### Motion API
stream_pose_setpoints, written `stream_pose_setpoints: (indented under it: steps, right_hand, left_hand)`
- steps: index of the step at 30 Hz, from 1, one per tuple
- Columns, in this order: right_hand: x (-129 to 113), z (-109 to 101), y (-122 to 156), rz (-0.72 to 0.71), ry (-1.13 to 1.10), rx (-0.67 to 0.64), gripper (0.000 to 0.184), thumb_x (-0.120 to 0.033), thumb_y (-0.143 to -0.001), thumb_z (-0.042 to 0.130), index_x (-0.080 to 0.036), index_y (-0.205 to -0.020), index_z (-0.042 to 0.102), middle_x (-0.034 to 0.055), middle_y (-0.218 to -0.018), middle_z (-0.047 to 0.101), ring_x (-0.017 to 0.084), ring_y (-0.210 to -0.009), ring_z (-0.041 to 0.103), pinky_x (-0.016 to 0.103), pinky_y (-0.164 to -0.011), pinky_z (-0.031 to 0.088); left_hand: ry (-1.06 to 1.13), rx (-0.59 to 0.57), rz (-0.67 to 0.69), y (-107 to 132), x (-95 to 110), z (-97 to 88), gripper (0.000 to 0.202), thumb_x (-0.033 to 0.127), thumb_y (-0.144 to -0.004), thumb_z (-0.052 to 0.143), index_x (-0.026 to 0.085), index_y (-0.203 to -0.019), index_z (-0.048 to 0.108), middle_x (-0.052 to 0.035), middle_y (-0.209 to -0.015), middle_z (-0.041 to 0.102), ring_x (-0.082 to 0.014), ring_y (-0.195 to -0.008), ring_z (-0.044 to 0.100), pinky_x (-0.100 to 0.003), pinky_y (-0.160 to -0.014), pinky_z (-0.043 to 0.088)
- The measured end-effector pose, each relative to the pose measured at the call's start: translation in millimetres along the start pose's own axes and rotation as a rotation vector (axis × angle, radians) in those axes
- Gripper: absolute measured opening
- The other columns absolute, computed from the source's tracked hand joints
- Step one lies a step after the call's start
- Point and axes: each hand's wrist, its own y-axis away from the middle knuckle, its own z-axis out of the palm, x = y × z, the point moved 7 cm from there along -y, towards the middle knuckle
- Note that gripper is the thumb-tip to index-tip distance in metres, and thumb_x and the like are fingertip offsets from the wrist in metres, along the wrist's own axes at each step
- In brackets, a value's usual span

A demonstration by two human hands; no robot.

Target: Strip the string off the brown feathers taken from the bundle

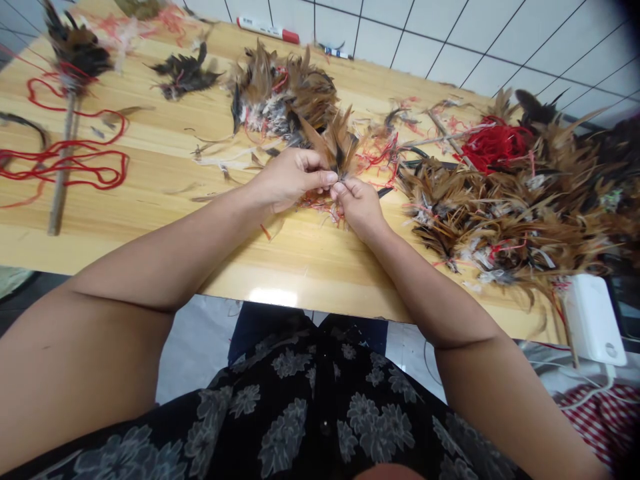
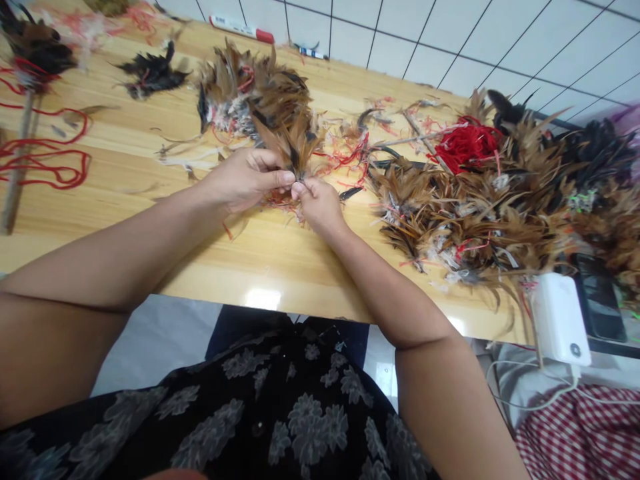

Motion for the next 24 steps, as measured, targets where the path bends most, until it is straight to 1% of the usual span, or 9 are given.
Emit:
stream_pose_setpoints:
  steps: [4,7,9,12,14,17,20,22,24]
  right_hand:
    - [-6.8,-0.6,1.2,-0.059,0.062,-0.002,0.042,-0.046,-0.114,0.07,-0.023,-0.079,0.067,-0.0007,-0.079,0.063,0.018,-0.085,0.062,0.033,-0.095,0.053]
    - [-11.6,-1.6,2.3,-0.116,0.049,0.013,0.048,-0.054,-0.112,0.076,-0.023,-0.075,0.069,0.0016,-0.082,0.067,0.02,-0.093,0.065,0.036,-0.105,0.054]
    - [-12.7,-1.8,2.9,-0.123,0.019,0.019,0.051,-0.062,-0.109,0.078,-0.024,-0.076,0.073,0.0027,-0.083,0.07,0.021,-0.094,0.066,0.038,-0.106,0.055]
    - [-12.4,-1.4,2.8,-0.104,-0.033,0.018,0.057,-0.075,-0.103,0.081,-0.023,-0.081,0.078,0.0026,-0.083,0.07,0.021,-0.093,0.065,0.037,-0.099,0.056]
    - [-12.2,-1.8,2.4,-0.095,-0.059,0.026,0.06,-0.08,-0.099,0.083,-0.022,-0.084,0.079,0.0015,-0.082,0.068,0.02,-0.091,0.064,0.034,-0.093,0.055]
    - [-10.1,-1.8,2.1,-0.072,-0.073,0.032,0.062,-0.082,-0.098,0.083,-0.022,-0.082,0.076,0.0,-0.08,0.062,0.018,-0.085,0.061,0.032,-0.084,0.052]
    - [-6.7,-3.5,1.8,-0.071,-0.104,0.057,0.065,-0.083,-0.102,0.077,-0.023,-0.079,0.069,-0.0005,-0.079,0.058,0.016,-0.082,0.059,0.031,-0.08,0.051]
    - [-2.8,-6.5,0.4,-0.073,-0.158,0.083,0.067,-0.086,-0.105,0.071,-0.024,-0.081,0.065,-0.001,-0.079,0.057,0.015,-0.08,0.057,0.03,-0.079,0.051]
    - [3.9,-10.5,-2.8,-0.046,-0.218,0.102,0.067,-0.089,-0.106,0.066,-0.024,-0.086,0.063,-0.0017,-0.08,0.055,0.014,-0.076,0.055,0.029,-0.075,0.051]
  left_hand:
    - [0.012,-0.039,0.017,-3.5,-8.3,-0.4,0.047,0.037,-0.09,0.107,0.02,-0.076,0.065,-0.0003,-0.07,0.071,-0.0169,-0.067,0.069,-0.029,-0.065,0.054]
    - [-0.013,-0.074,0.039,-5.4,-10.6,-0.2,0.055,0.048,-0.089,0.109,0.022,-0.075,0.063,-0.0007,-0.071,0.071,-0.0177,-0.067,0.067,-0.033,-0.066,0.054]
    - [-0.037,-0.078,0.046,-5.8,-9.9,-1.2,0.054,0.051,-0.09,0.108,0.023,-0.075,0.064,-0.0016,-0.073,0.072,-0.0175,-0.067,0.065,-0.035,-0.068,0.053]
    - [-0.086,-0.042,0.068,-5.6,-5.9,-5.5,0.054,0.054,-0.09,0.106,0.024,-0.076,0.064,-0.001,-0.072,0.069,-0.0174,-0.068,0.061,-0.036,-0.067,0.049]
    - [-0.132,-0.022,0.083,-4.8,-2.6,-6.9,0.056,0.055,-0.09,0.105,0.024,-0.076,0.06,-0.0001,-0.071,0.066,-0.0176,-0.069,0.06,-0.036,-0.068,0.047]
    - [-0.155,-0.045,0.093,-2.5,2.3,-3.2,0.058,0.061,-0.087,0.104,0.024,-0.076,0.062,-0.0014,-0.072,0.068,-0.0186,-0.071,0.062,-0.038,-0.071,0.048]
    - [-0.134,-0.073,0.109,-0.6,9.2,-0.8,0.06,0.068,-0.085,0.105,0.023,-0.081,0.066,-0.0029,-0.076,0.071,-0.0214,-0.078,0.066,-0.038,-0.074,0.051]
    - [-0.15,-0.056,0.121,-1.7,13.9,-5.4,0.055,0.064,-0.089,0.105,0.023,-0.088,0.068,-0.0015,-0.079,0.072,-0.0208,-0.084,0.065,-0.036,-0.077,0.051]
    - [-0.222,0.009,0.135,-5.2,17.5,-16.6,0.04,0.049,-0.095,0.103,0.022,-0.095,0.073,-0.0005,-0.084,0.073,-0.0187,-0.085,0.062,-0.034,-0.079,0.049]
